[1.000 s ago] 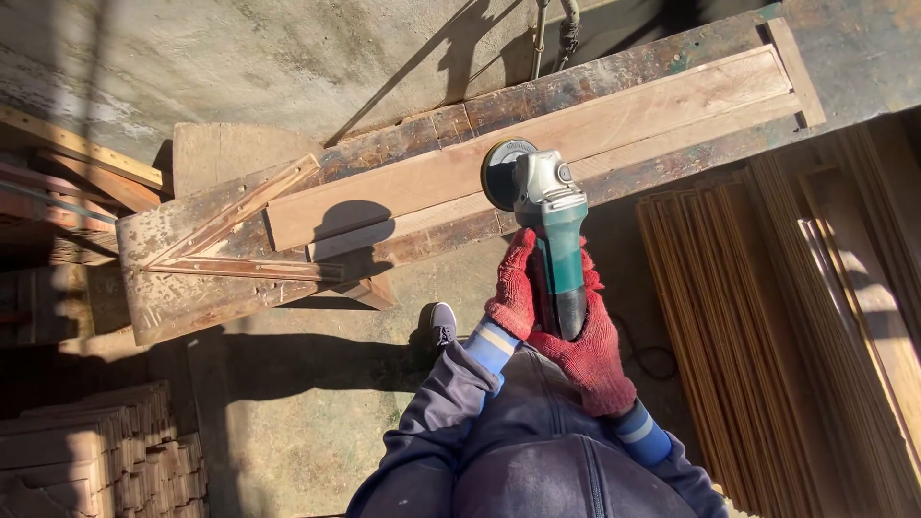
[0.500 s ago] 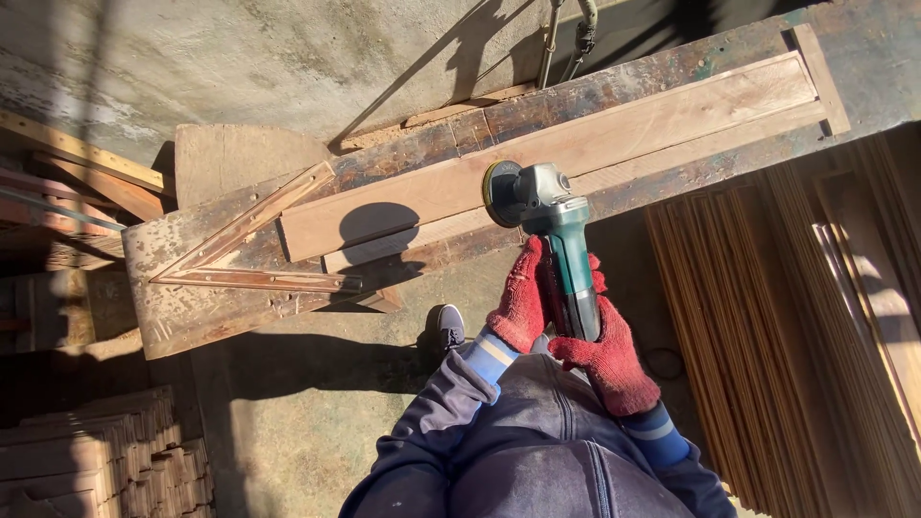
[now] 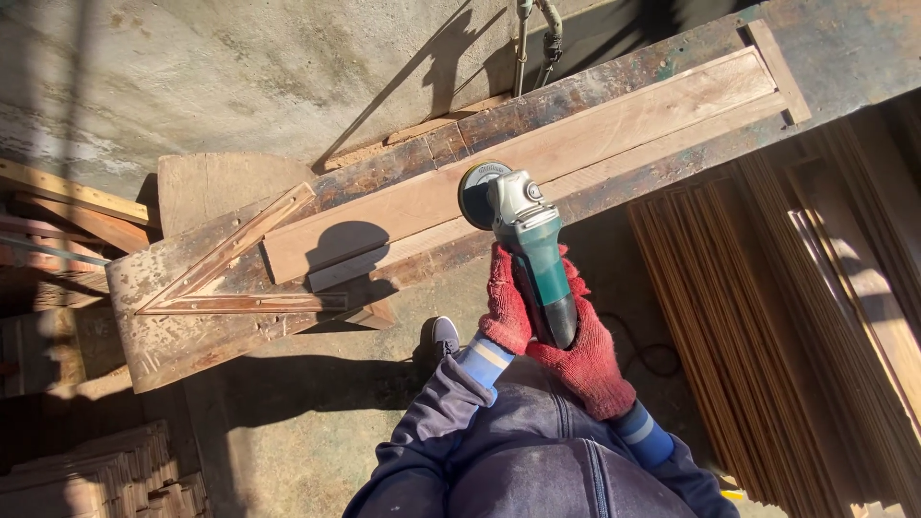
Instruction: Sanding a long piece of wood using an angle grinder equipped with a sanding disc.
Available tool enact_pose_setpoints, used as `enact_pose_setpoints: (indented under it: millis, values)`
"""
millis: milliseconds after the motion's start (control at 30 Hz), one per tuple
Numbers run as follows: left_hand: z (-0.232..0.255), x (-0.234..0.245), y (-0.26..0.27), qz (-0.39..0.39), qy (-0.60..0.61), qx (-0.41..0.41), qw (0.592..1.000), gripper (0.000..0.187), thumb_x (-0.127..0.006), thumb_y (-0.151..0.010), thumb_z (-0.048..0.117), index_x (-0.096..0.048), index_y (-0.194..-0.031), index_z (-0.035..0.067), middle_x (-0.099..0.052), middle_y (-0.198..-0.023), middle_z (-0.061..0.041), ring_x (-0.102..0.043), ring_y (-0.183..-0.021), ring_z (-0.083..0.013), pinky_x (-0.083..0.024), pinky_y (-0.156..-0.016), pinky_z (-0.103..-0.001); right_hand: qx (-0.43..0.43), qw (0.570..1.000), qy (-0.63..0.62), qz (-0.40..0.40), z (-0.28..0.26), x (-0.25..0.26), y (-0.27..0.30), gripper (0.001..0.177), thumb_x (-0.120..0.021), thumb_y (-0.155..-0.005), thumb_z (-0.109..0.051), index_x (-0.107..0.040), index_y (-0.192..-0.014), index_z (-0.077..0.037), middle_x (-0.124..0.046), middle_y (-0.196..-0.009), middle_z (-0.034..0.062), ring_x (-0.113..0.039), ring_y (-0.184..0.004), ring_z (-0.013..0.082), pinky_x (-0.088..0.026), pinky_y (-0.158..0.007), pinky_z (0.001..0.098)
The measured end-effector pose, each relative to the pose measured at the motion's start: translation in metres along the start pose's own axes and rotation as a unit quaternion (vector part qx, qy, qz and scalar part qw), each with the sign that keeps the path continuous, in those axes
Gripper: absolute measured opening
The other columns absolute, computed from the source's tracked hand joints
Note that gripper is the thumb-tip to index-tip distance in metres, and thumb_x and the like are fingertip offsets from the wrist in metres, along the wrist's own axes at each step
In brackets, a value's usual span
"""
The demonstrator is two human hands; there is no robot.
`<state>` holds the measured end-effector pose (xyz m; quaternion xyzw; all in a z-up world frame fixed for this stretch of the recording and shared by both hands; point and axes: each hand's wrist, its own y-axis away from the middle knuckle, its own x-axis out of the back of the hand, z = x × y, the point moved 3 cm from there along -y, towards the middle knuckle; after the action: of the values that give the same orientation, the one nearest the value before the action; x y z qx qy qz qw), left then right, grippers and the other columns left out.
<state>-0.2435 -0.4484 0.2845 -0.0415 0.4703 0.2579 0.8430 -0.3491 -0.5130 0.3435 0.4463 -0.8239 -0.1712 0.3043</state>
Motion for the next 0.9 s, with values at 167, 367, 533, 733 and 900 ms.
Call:
enact_pose_setpoints:
  millis: [167,367,533,733,900]
  values:
    - [-0.03,0.011,-0.012,0.141,0.165,0.034,0.976,0.086,-0.045,-0.087,0.084,-0.066,-0.126,0.01,-0.071,-0.108,-0.015,-0.07,-0.094,-0.0336,-0.058,-0.085,-0.047,0.002,0.999,-0.043,-0.02,0.027,0.004,-0.013,0.086,-0.1,-0.051,-0.028,-0.061,-0.125,-0.008,-0.067,-0.107,0.0221,-0.066,-0.106,0.0371,-0.053,-0.094,0.0509]
    - [-0.053,0.025,-0.012,0.216,0.166,0.109,0.956,0.081,-0.052,-0.084,0.085,-0.071,-0.128,0.02,-0.074,-0.117,-0.015,-0.072,-0.104,-0.0347,-0.058,-0.096,-0.05,-0.042,0.996,-0.071,-0.046,0.052,0.009,-0.022,0.089,-0.103,-0.048,-0.026,-0.063,-0.127,-0.01,-0.068,-0.102,0.0186,-0.07,-0.095,0.0327,-0.06,-0.075,0.0448]
    - [-0.052,0.035,-0.009,0.208,0.184,0.081,0.957,0.076,-0.054,-0.086,0.082,-0.068,-0.128,0.02,-0.075,-0.111,-0.014,-0.073,-0.1,-0.0341,-0.06,-0.094,-0.051,-0.055,0.997,-0.001,-0.056,0.035,0.011,-0.015,0.09,-0.102,-0.049,-0.034,-0.063,-0.128,-0.015,-0.069,-0.111,0.0171,-0.067,-0.109,0.0338,-0.054,-0.094,0.0491]
    - [-0.031,0.011,0.002,0.135,0.213,-0.024,0.967,0.084,-0.05,-0.087,0.076,-0.066,-0.113,-0.002,-0.072,-0.088,-0.016,-0.071,-0.077,-0.032,-0.058,-0.076,-0.042,-0.063,0.993,0.096,-0.04,-0.008,0.012,0.014,0.085,-0.091,-0.062,-0.029,-0.054,-0.137,-0.014,-0.067,-0.125,0.0215,-0.061,-0.126,0.039,-0.047,-0.11,0.0505]
    - [-0.02,-0.003,0.006,0.069,0.194,-0.024,0.978,0.091,-0.057,-0.084,0.076,-0.059,-0.129,-0.003,-0.072,-0.104,-0.02,-0.072,-0.095,-0.0343,-0.057,-0.089,-0.045,0.0,0.999,0.047,-0.02,0.021,0.013,-0.003,0.092,-0.096,-0.056,-0.033,-0.056,-0.137,-0.02,-0.069,-0.122,0.0182,-0.063,-0.123,0.0379,-0.05,-0.105,0.0519]
